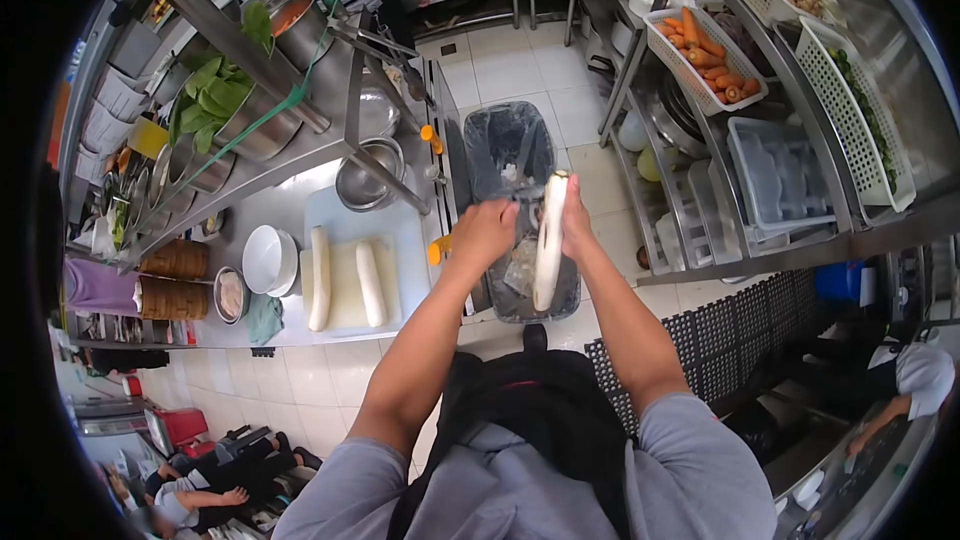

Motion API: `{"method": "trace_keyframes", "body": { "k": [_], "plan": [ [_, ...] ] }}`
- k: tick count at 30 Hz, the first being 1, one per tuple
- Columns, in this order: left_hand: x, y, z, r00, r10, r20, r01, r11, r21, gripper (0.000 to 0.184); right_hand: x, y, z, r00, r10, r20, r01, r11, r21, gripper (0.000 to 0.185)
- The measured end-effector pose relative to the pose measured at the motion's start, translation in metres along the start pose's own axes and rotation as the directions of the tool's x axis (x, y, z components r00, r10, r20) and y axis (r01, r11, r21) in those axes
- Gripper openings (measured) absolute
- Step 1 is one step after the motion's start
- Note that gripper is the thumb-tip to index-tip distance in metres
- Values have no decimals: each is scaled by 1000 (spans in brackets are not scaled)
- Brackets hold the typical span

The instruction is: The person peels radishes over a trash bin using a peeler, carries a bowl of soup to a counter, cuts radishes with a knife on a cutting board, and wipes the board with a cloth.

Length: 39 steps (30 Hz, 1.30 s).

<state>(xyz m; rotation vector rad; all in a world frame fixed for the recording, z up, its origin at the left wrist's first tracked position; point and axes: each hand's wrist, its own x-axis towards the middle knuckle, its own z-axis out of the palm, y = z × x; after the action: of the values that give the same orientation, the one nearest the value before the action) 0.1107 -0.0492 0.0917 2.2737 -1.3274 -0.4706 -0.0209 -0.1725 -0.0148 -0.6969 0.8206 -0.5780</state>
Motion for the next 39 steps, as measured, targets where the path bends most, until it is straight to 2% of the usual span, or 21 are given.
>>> {"method": "trace_keyframes", "body": {
  "k": [3, 5, 9, 11, 13, 14, 16, 18, 20, 21, 22, 26, 28, 29, 30, 32, 33, 35, 39],
  "plan": [
    [11, 16, 5, 997, -47, -56, 42, 996, -82, 32, -1, 1, 11, 1000, -11, -12, 10, 995, -96, 76],
    [8, 11, 14, 995, -55, -89, 45, 993, -113, 32, 1, -2, 15, 1000, 3, -23, -4, 998, -56, 76],
    [-38, -25, 38, 998, -31, 57, 33, 999, -42, 32, 7, -17, 10, 994, -24, -109, 32, 997, 66, 75],
    [-41, -34, 35, 993, -14, 118, 15, 1000, -3, 33, 13, -20, 2, 998, -48, -47, 51, 996, 69, 75],
    [-29, -26, 21, 998, -58, 20, 59, 998, -34, 32, 14, -15, -2, 997, -56, 48, 52, 994, 91, 71],
    [-18, -18, 15, 998, -64, 20, 65, 997, -39, 32, 13, -13, 1, 997, -51, 50, 47, 995, 86, 71],
    [4, 1, 8, 991, -51, -126, 36, 992, -123, 31, 13, -10, 11, 1000, -14, 20, 15, 999, -30, 71],
    [15, 4, 16, 990, -43, -132, 22, 987, -156, 31, 16, -9, 23, 999, -28, 46, 32, 996, -87, 70],
    [12, 1, 21, 991, -27, -129, 3, 983, -185, 31, 24, -8, 35, 994, -86, -70, 93, 990, 101, 69],
    [0, -3, 25, 994, -4, -111, -16, 983, -180, 31, 25, -14, 28, 998, -51, -21, 54, 988, 143, 75],
    [-14, -6, 28, 996, 21, -90, -36, 984, -176, 31, 29, -20, 21, 998, -52, -25, 55, 988, 146, 75],
    [-75, -50, 65, 997, -51, -50, 45, 992, -115, 27, 54, -42, -11, 989, -131, -62, 140, 972, 189, 77],
    [-93, -77, 80, 999, -52, -9, 52, 997, -54, 28, 57, -59, -14, 943, -259, -212, 292, 945, 146, 77],
    [-96, -84, 84, 998, -57, 27, 57, 998, 6, 30, 58, -66, -12, 930, -262, -256, 311, 935, 172, 77],
    [-93, -77, 77, 998, -56, 27, 56, 998, 4, 30, 52, -76, -6, 930, -264, -257, 312, 935, 170, 77],
    [-82, -63, 63, 992, -63, -106, 58, 997, -57, 24, 41, -89, 4, 926, -213, -311, 276, 945, 175, 71],
    [-70, -58, 57, 987, -16, -160, 5, 998, -65, 24, 41, -87, 3, 927, -211, -309, 272, 947, 171, 71],
    [-47, -39, 36, 985, -7, -170, -3, 998, -58, 24, 44, -83, 5, 952, -195, -235, 245, 948, 205, 74],
    [4, -4, 2, 978, 33, -208, -45, 998, -52, 27, 39, -71, 21, 953, -219, -210, 261, 945, 197, 71]
  ]
}}
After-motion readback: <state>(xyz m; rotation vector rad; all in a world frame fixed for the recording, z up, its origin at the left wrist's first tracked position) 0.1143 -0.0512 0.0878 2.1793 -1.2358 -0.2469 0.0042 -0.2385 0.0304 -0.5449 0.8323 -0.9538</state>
